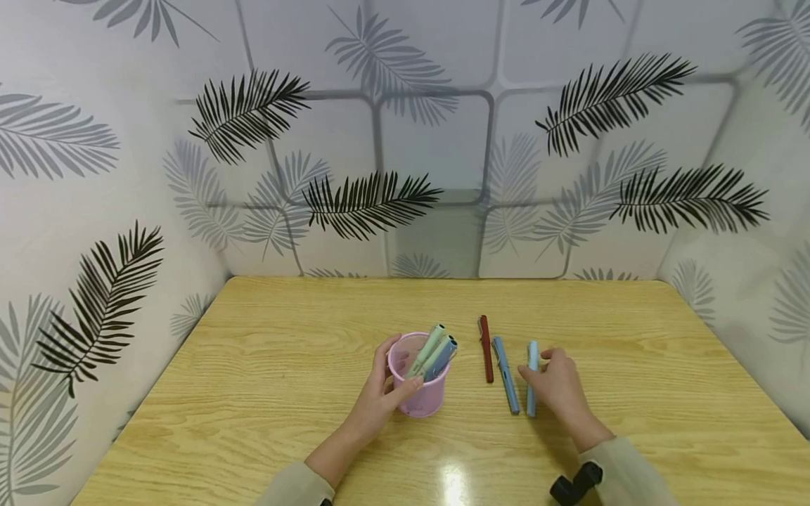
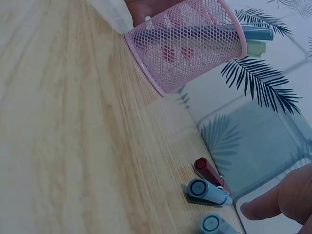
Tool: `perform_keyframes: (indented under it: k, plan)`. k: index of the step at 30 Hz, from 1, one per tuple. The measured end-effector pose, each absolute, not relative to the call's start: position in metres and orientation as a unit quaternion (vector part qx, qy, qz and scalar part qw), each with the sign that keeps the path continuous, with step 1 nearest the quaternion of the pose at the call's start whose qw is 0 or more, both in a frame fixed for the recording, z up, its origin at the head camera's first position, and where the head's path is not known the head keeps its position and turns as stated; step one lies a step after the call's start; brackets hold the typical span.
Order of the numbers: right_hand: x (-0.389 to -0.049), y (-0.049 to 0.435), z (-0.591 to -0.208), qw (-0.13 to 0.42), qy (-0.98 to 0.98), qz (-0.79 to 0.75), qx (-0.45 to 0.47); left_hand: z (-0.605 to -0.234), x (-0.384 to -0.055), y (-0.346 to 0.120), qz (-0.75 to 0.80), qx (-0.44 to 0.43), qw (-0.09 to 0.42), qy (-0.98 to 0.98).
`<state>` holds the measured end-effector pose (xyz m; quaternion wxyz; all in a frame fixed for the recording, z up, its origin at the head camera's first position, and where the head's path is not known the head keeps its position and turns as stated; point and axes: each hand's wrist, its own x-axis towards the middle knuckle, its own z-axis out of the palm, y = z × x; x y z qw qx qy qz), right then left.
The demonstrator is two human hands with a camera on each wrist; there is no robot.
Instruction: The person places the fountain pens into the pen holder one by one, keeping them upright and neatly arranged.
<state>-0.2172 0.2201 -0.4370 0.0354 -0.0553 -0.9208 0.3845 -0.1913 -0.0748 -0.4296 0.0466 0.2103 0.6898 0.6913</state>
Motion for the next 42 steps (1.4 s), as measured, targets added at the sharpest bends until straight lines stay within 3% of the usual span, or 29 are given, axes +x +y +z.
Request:
perform_keyframes:
  k: [18, 30, 42]
  plan:
    - [-0.233, 0.231, -0.443, 0.011, -0.938, 0.341, -0.051, -0.457, -0.203, -0.074, 0.701, 0.204, 0.04, 0.682]
    - [-0.235, 0.232, -0.441, -0.009, -0.936, 0.348, -0.047, -0.43, -0.191, -0.074, 0.695, 0.206, 0.049, 0.687]
    - [-0.231, 0.232, -0.437, 0.029, -0.927, 0.371, -0.045, -0.436, -0.196, -0.076, 0.697, 0.208, 0.055, 0.684]
